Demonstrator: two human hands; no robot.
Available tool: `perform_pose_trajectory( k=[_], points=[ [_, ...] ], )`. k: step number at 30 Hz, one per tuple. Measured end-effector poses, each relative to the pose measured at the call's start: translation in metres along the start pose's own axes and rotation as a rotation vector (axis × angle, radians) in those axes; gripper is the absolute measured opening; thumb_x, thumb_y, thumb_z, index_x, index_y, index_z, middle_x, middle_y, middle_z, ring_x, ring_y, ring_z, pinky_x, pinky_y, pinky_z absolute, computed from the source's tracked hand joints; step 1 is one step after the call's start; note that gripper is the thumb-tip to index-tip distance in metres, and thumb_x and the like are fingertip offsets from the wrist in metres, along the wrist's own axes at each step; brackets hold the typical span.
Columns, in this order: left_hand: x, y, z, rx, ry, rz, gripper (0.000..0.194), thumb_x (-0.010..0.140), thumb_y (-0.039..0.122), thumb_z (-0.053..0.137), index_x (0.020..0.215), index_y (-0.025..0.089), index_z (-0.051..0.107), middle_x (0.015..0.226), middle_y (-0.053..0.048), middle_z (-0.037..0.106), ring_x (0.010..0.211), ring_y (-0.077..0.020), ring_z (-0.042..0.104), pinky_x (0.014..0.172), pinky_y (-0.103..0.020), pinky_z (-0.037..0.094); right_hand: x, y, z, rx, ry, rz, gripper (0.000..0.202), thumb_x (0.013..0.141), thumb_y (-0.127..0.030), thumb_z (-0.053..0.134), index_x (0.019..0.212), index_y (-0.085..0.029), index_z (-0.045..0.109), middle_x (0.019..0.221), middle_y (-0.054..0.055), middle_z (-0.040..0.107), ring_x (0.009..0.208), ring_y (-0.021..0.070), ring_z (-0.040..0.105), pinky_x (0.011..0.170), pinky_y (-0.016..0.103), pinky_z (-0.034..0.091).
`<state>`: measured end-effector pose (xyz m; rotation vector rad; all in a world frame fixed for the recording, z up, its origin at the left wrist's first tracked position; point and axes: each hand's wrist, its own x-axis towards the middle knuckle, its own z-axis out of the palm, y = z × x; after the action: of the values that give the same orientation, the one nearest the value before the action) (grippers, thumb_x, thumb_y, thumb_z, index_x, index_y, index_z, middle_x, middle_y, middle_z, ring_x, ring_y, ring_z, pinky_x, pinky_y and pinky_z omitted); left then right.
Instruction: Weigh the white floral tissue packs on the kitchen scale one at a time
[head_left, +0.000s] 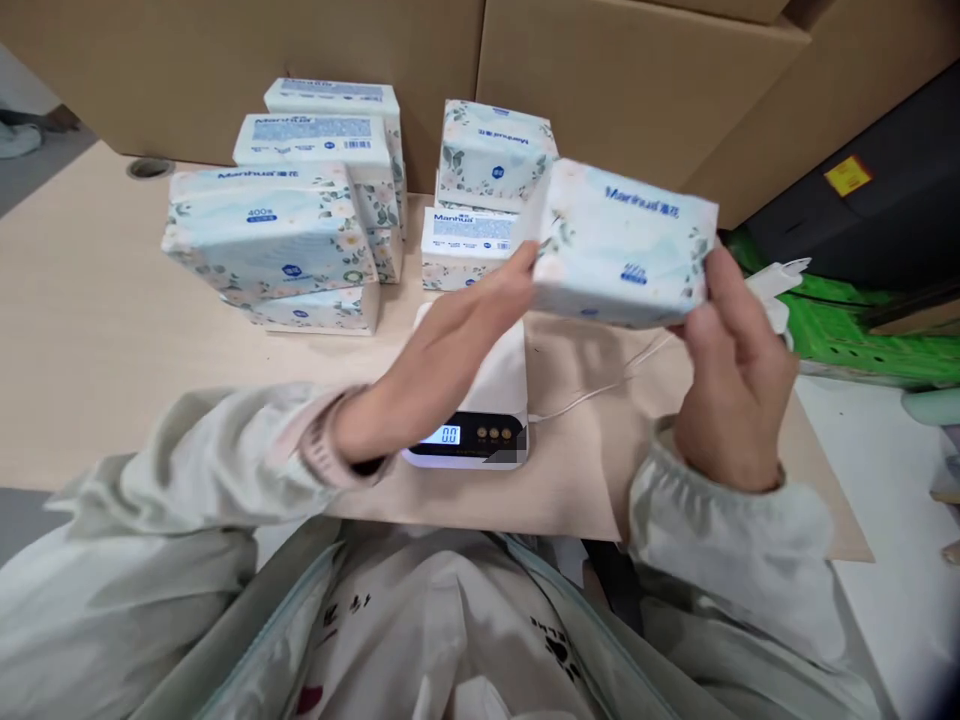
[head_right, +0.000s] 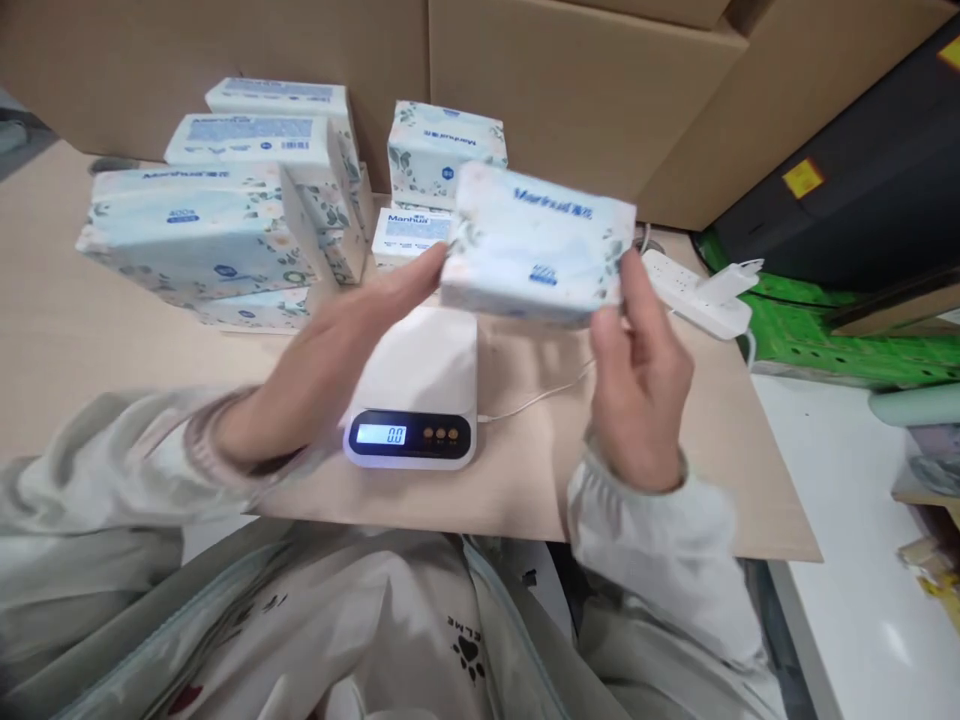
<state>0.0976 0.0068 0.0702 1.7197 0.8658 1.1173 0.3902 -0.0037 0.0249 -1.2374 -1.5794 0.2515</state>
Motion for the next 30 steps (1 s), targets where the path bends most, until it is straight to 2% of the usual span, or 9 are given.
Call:
perform_pose_trajectory(
  k=[3,5,7,11,14,17,21,25,30],
  points=[
    [-0.061,0.006,-0.022,-0.057,0.153,-0.021,0.036,0.116,0.045,0.054,0.145,0.039,0.074,0.153,0.011,0.068,0.155,-0.0234,0.058,0.14,-0.048,0.04,-0.039,-0.059,0.017,0.008,-0.059,0.038,0.053,0.109,-0.041,0.062,0.162,-0.038,0.058,0.157,0.006,0.069,0.142,0.031,0.069,0.119,0.056,0.06],
    [-0.084,-0.006,-0.029,-0.054,0.291,-0.057,0.033,0.115,0.046,0.057,0.137,0.039,0.08,0.143,0.008,0.075,0.145,-0.027,0.067,0.139,-0.052,0.042,-0.052,-0.076,0.032,0.026,-0.16,0.03,0.053,0.109,-0.038,0.061,0.162,-0.034,0.058,0.157,0.008,0.07,0.141,0.0293,0.07,0.118,0.053,0.061],
    [-0.094,-0.023,-0.033,-0.027,0.399,-0.087,0.034,0.114,0.048,0.056,0.13,0.035,0.084,0.133,0.004,0.081,0.134,-0.0292,0.075,0.133,-0.055,0.047,-0.059,-0.078,0.044,0.038,-0.233,0.027,0.053,0.109,-0.036,0.06,0.162,-0.033,0.058,0.159,0.009,0.068,0.144,0.0295,0.067,0.119,0.053,0.059],
    [-0.09,-0.051,-0.047,0.103,0.469,-0.02,0.038,0.113,0.05,0.059,0.116,0.027,0.089,0.117,-0.004,0.086,0.117,-0.0284,0.08,0.11,-0.047,0.061,-0.06,-0.061,0.061,0.083,-0.213,0.042,0.049,0.108,-0.037,0.061,0.157,-0.033,0.062,0.152,0.008,0.073,0.135,0.0285,0.071,0.112,0.052,0.062],
    [-0.078,-0.066,-0.058,0.136,0.552,0.142,0.037,0.11,0.052,0.062,0.105,0.027,0.088,0.105,-0.007,0.084,0.108,-0.0278,0.078,0.103,-0.044,0.059,-0.056,-0.045,0.07,0.159,0.029,0.035,0.036,0.109,-0.04,0.058,0.139,-0.031,0.074,0.127,0.007,0.081,0.11,0.0243,0.075,0.097,0.047,0.063],
    [-0.072,-0.079,-0.062,0.032,0.631,0.211,0.032,0.105,0.053,0.067,0.095,0.028,0.083,0.092,-0.006,0.078,0.096,-0.0272,0.073,0.097,-0.043,0.056,-0.055,-0.033,0.077,0.232,0.251,0.079,0.033,0.109,-0.045,0.055,0.112,-0.024,0.081,0.094,0.005,0.076,0.086,0.0206,0.071,0.077,0.04,0.058],
    [-0.074,-0.088,-0.059,-0.047,0.585,0.153,0.027,0.103,0.047,0.068,0.09,0.026,0.079,0.086,-0.006,0.074,0.086,-0.0249,0.068,0.089,-0.041,0.051,-0.059,-0.026,0.081,0.275,0.239,0.176,0.04,0.108,-0.05,0.054,0.099,-0.02,0.078,0.082,0.003,0.07,0.075,0.0182,0.064,0.067,0.036,0.051],
    [-0.077,-0.085,-0.057,-0.09,0.603,0.178,0.036,0.105,0.048,0.062,0.083,0.023,0.076,0.08,-0.006,0.07,0.079,-0.0246,0.065,0.083,-0.042,0.048,-0.062,-0.025,0.081,0.292,0.211,0.165,0.04,0.108,-0.049,0.053,0.097,-0.02,0.078,0.081,0.003,0.068,0.072,0.0177,0.061,0.066,0.035,0.049],
    [-0.078,-0.075,-0.055,-0.109,0.573,0.027,0.029,0.103,0.045,0.06,0.084,0.028,0.074,0.084,-0.006,0.068,0.087,-0.0283,0.062,0.091,-0.049,0.047,-0.061,-0.025,0.082,0.255,0.218,0.189,0.041,0.107,-0.051,0.052,0.093,-0.022,0.077,0.078,0.003,0.067,0.069,0.0198,0.06,0.065,0.037,0.048]
  ],
)
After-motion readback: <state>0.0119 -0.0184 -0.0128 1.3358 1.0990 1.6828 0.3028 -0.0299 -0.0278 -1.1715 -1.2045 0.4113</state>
